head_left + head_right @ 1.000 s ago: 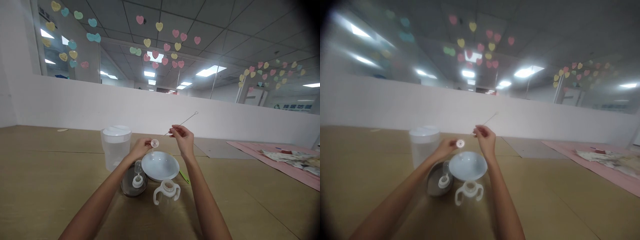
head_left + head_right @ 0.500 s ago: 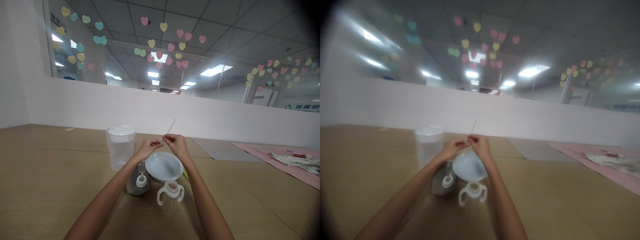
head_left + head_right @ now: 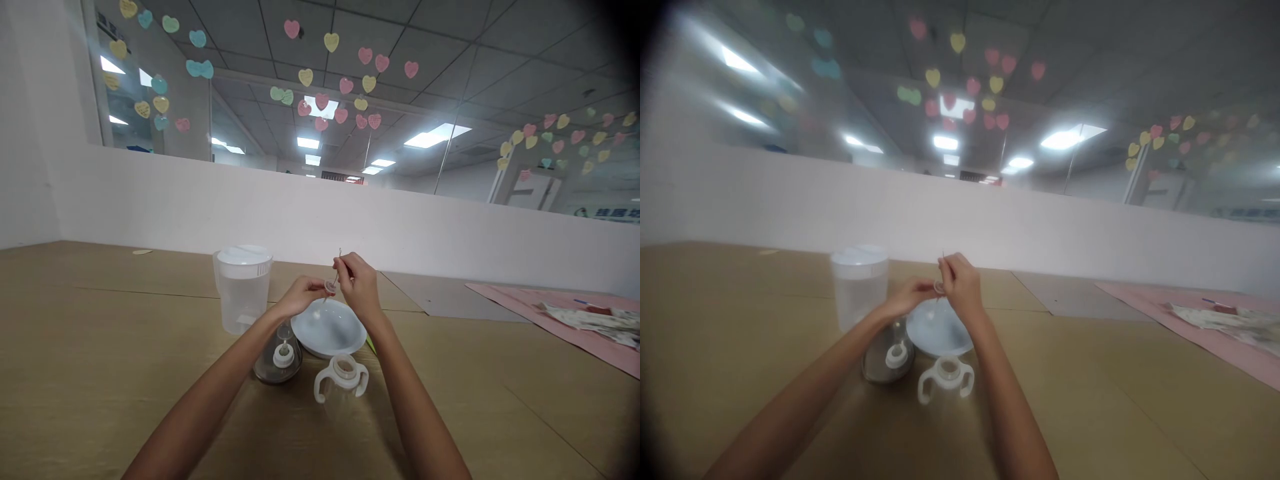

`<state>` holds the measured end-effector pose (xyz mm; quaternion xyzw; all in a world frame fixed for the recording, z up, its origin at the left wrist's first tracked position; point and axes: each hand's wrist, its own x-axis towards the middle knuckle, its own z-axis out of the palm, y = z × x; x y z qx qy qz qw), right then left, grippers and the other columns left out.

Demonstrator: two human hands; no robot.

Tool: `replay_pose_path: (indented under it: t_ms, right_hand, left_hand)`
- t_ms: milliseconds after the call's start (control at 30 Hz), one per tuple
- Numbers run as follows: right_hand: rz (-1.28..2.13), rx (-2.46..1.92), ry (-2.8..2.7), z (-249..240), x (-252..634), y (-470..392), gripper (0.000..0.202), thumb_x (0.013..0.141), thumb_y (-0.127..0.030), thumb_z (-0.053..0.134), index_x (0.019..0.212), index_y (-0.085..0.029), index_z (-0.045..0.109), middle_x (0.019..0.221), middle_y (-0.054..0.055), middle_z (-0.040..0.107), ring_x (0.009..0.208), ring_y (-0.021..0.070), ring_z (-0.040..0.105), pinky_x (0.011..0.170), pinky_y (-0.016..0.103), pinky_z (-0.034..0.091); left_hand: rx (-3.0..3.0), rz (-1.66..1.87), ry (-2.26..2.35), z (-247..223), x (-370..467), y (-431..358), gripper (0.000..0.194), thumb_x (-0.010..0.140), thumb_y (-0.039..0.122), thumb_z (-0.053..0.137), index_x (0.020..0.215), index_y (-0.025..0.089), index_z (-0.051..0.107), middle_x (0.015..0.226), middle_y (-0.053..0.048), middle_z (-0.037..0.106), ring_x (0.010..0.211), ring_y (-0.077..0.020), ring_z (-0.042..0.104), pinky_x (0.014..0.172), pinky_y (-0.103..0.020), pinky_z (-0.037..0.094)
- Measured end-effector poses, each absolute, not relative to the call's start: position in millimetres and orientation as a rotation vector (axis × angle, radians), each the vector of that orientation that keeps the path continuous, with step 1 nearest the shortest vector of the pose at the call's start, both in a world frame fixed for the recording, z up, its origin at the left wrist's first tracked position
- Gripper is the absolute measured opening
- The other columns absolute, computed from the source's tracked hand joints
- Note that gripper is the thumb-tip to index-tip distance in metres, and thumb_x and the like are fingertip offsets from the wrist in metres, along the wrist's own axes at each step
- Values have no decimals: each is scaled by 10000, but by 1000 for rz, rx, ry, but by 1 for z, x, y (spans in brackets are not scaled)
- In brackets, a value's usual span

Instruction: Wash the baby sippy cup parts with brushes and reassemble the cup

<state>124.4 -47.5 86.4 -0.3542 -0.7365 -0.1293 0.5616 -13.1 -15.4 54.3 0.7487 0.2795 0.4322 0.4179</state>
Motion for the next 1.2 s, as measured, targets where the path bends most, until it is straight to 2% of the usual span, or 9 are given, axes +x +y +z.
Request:
replay_pose_path:
  t_ms: [133,333,467,667,900,1100,1200]
  right_hand:
    - [-382,-888,-1770,76,128,-33,258,841,-264,404,634,-186,537,629,21,517,679,149,460,646,272,368]
    - [-286,-867,-1808,74,136,-26,191,814,-256,446,723,-193,603,901,58,539,899,178,463,818,330,375]
    - [-216,-871,-1760,79,138,-31,165,798,-296,479,746,-204,606,963,59,529,960,186,463,851,344,370]
    - [-215,-821,-1842,81,136,-33,101,761,-217,502,683,-188,559,924,59,532,922,181,486,836,333,382]
    - [-361,-601,-1528,109,132,-79,95,805,-177,441,723,-191,489,853,51,513,860,164,508,782,333,417]
    - [-348,-555,-1128,116,173,-86,111,832,-265,401,846,-204,493,906,58,502,937,171,492,841,370,385]
    - [-169,-857,-1196,97,196,-45,160,771,-335,460,759,-190,526,757,30,544,731,150,536,706,316,435]
  left_hand:
    - [1770,1171,631,54,-11,-14,248,677,260,601,873,123,670,810,-42,671,801,-136,571,775,-238,414]
    - [1762,1180,702,52,-13,-10,293,659,303,624,891,129,663,879,-55,676,864,-156,580,838,-277,414]
    - [1782,1166,738,51,-14,-7,301,663,327,621,876,118,661,909,-73,671,889,-174,586,842,-291,422]
    - [1877,1199,693,52,-15,-8,312,699,338,586,924,133,657,913,-56,672,909,-183,583,839,-288,426]
    - [2116,1304,750,53,-9,-11,324,749,369,526,968,166,651,973,-43,661,935,-194,578,845,-276,422]
    - [2084,1266,919,44,-10,-6,277,725,356,550,880,165,678,929,-41,675,875,-189,594,806,-275,439]
    - [1949,1259,889,43,-9,-2,303,703,354,574,902,145,665,935,-48,673,870,-177,595,787,-263,445]
